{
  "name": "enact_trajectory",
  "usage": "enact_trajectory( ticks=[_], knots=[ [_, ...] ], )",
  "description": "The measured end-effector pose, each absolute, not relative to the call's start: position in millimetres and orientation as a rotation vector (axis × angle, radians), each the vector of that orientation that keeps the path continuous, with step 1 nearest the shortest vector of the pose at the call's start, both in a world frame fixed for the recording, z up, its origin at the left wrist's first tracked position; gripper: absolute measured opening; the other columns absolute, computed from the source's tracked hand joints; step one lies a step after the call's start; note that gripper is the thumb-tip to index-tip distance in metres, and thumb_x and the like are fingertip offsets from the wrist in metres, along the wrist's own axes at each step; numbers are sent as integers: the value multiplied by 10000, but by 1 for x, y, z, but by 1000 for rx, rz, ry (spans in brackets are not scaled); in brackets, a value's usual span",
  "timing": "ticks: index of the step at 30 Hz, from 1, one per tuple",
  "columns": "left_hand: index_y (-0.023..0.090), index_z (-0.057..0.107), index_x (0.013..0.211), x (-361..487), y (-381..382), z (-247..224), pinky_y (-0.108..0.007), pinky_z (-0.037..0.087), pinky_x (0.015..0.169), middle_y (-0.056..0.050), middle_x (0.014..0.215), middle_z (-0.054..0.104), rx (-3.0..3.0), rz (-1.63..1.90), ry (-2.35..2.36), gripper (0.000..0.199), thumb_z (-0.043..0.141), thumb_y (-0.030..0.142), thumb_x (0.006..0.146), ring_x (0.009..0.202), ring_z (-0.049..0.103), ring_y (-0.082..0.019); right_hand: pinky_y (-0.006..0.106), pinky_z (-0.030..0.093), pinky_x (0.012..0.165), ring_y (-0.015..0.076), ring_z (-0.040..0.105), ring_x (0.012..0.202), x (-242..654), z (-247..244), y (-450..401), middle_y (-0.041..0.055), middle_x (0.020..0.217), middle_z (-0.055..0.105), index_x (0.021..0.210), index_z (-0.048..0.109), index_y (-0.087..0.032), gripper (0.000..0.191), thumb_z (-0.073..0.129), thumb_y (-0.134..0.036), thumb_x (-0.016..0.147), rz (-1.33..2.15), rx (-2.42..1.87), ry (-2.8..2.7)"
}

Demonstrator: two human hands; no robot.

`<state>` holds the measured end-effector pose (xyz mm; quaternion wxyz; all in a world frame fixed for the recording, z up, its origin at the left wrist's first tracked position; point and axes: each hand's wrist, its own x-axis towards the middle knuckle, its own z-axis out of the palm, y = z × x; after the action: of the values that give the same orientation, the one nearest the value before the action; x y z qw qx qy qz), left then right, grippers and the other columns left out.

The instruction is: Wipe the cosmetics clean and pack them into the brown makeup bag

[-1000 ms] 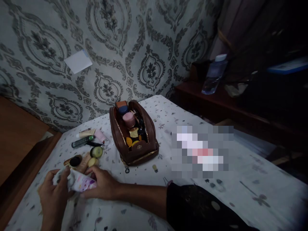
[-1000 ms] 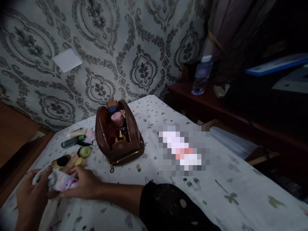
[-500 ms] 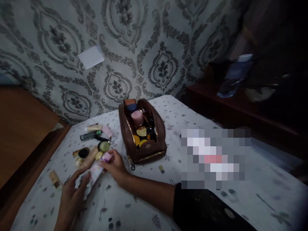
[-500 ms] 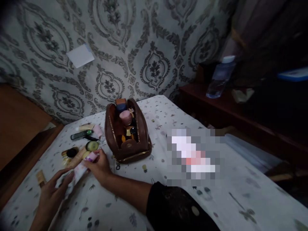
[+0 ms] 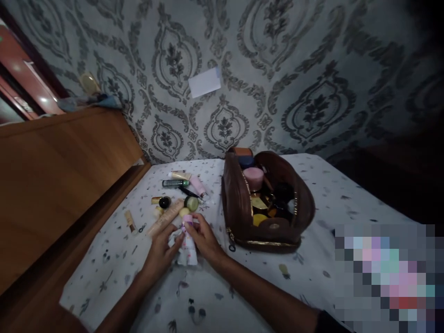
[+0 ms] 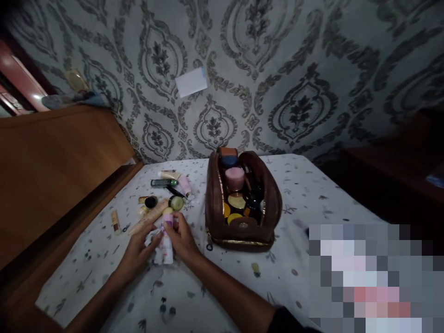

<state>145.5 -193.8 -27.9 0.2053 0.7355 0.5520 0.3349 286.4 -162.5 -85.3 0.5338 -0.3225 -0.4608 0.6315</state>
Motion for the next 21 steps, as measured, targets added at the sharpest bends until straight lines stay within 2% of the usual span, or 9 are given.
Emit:
enact_trajectory(
  ticks=[2,4,7,12,17,19,21],
  knots=[
    [184,637,971,144,-193,-29,-256,480,617,-48,913,687,2012,910,1531,359,508,513,910,774,619,-188,299,500,692,166,617,764,287,-85,-162,31,886,657,1136,540,-185,448,602,-521,846,1460,-785,-1190],
    [190,606,1058,140,-191,-30,-246,463,596,-48,969,683,1993,885,1529,366,497,511,920,745,604,-170,347,513,809,193,638,874,287,-85,-161,61,982,682,1191,581,-174,436,577,-474,875,1336,-821,-1288],
    [185,586,1130,132,-189,-31,-257,459,605,-54,1003,690,2017,852,1546,395,479,508,929,664,574,-151,399,484,938,217,624,995,286,-88,-163,96,1087,679,1235,622,-171,395,536,-382,912,1087,-888,-1434],
    [174,621,1107,124,-175,-23,-273,468,682,-61,960,710,2181,823,1545,393,426,482,961,759,635,-188,398,484,934,223,593,1003,281,-93,-171,101,1078,641,1267,596,-187,388,528,-210,886,800,-988,-1641],
    [171,643,971,144,-130,7,-280,439,697,-39,787,681,2485,635,1617,367,404,449,976,727,623,-197,359,481,865,216,563,920,278,-94,-174,79,948,608,996,633,-175,245,484,-90,821,671,-1019,-1771],
    [165,645,958,164,-106,19,-289,442,738,-66,852,703,2555,463,1688,344,414,419,982,816,648,-216,354,476,849,212,558,902,278,-93,-173,76,932,603,962,626,-170,227,485,-80,808,667,-1040,-1782],
    [165,641,1051,186,-82,25,-290,448,813,-98,1000,721,2561,250,1821,331,422,406,989,960,660,-229,350,473,844,210,562,908,280,-91,-173,80,944,609,966,625,-165,234,483,-73,805,685,-1046,-1782]
  ],
)
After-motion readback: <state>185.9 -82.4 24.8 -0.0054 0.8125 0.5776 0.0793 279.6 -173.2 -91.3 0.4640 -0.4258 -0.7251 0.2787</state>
